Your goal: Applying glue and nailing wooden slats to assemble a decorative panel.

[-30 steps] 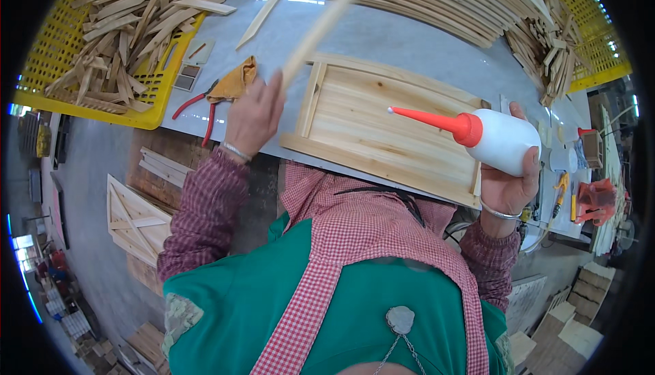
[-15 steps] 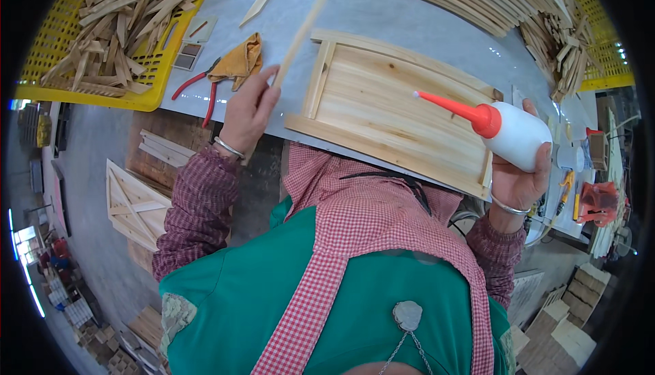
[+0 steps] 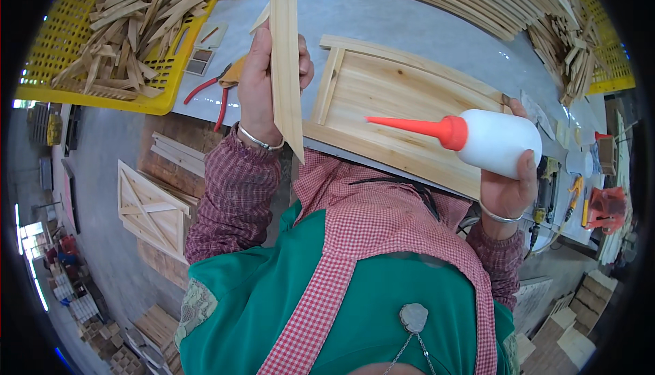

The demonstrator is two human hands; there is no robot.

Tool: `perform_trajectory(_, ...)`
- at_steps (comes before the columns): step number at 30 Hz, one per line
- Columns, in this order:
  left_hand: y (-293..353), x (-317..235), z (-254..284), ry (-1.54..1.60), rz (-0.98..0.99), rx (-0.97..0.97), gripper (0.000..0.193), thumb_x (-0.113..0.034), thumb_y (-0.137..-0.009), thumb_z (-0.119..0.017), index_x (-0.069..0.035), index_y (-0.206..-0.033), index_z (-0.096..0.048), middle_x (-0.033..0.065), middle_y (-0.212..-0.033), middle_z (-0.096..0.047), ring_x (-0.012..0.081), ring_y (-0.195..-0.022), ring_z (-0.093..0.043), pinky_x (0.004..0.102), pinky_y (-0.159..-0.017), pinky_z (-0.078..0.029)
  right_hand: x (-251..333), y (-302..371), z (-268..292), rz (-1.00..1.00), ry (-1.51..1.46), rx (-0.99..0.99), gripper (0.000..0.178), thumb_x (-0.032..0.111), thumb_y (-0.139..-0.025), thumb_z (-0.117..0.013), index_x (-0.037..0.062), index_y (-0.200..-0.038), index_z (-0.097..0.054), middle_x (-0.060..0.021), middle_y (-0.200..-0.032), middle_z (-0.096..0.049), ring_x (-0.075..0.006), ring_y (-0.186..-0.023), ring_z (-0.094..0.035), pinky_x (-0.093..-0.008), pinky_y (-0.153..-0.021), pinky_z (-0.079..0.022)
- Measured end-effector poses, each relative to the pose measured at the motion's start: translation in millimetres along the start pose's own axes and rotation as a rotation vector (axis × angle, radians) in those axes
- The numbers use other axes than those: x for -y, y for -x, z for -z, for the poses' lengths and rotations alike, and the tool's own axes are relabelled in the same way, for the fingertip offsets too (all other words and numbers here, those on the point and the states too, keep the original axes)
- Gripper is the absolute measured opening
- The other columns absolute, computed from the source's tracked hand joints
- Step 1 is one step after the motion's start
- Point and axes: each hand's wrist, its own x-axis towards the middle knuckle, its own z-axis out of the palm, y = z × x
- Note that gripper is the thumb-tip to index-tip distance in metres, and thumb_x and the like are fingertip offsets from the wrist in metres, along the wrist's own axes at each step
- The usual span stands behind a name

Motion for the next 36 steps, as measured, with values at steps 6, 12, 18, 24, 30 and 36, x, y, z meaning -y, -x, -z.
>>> perform_trajectory(6,-20,7,-25,0.171,0.036,0.023,0.034,-0.037,-0.099,-0.038,-0.007,-0.102,-0.053,0.0031,-0.077,-0.054,0.0102,-0.06,-0.05,0.0224,-0.049,-0.042,0,3,-14,0.004,0.107,0.039,0.084,0.037,-0.072,-0.071,-0.0047,-0.135,-0.033,-0.0124,-0.109,-0.053,-0.0221,-0.103,-0.055,-0.0337,-0.09,-0.045)
perform_trajectory(12,-25,11,-36,0.257,0.073,0.0,0.033,-0.036,-0.099,-0.039,-0.006,-0.091,-0.053,0.0036,-0.076,-0.055,0.011,-0.058,-0.051,0.0227,-0.046,-0.042,0,6,-12,0.017,0.193,0.065,0.089,0.036,-0.071,-0.073,-0.0027,-0.137,-0.028,-0.0132,-0.115,-0.052,-0.0271,-0.11,-0.054,-0.0397,-0.094,-0.045)
perform_trajectory(18,-21,13,-39,0.251,0.092,-0.004,0.033,-0.036,-0.098,-0.04,-0.006,-0.092,-0.053,0.0028,-0.075,-0.055,0.0103,-0.058,-0.051,0.0222,-0.047,-0.042,1,8,-20,0.062,0.2,0.032,0.085,0.035,-0.067,-0.079,-0.0014,-0.13,-0.036,-0.0116,-0.108,-0.053,-0.0216,-0.102,-0.055,-0.0319,-0.088,-0.045)
perform_trajectory(24,-9,10,-50,0.25,0.136,-0.018,0.033,-0.037,-0.099,-0.04,-0.007,-0.092,-0.053,0.002,-0.074,-0.054,0.0096,-0.058,-0.05,0.0216,-0.048,-0.041,6,6,-24,0.134,0.192,0.059,0.081,0.03,-0.069,-0.08,-0.0003,-0.129,-0.036,-0.0112,-0.109,-0.052,-0.0209,-0.102,-0.054,-0.0326,-0.089,-0.045)
perform_trajectory(30,5,10,-62,0.21,0.16,0.056,0.035,-0.037,-0.1,-0.036,-0.006,-0.109,-0.05,0.0018,-0.074,-0.053,0.0085,-0.055,-0.047,0.0209,-0.048,-0.039,11,-7,-19,0.233,0.221,0.048,0.077,0.026,-0.071,-0.08,0.0001,-0.129,-0.036,-0.0094,-0.11,-0.05,-0.0194,-0.1,-0.053,-0.0313,-0.089,-0.043)
perform_trajectory(36,14,5,-71,0.157,0.266,0.08,0.029,-0.029,-0.102,-0.029,-0.007,-0.1,-0.049,0.003,-0.077,-0.046,0.0076,-0.053,-0.038,0.018,-0.044,-0.033,21,-26,-19,0.38,0.271,0.029,0.071,0.022,-0.074,-0.078,0.0002,-0.128,-0.038,-0.0087,-0.11,-0.051,-0.0183,-0.099,-0.053,-0.0303,-0.088,-0.043)
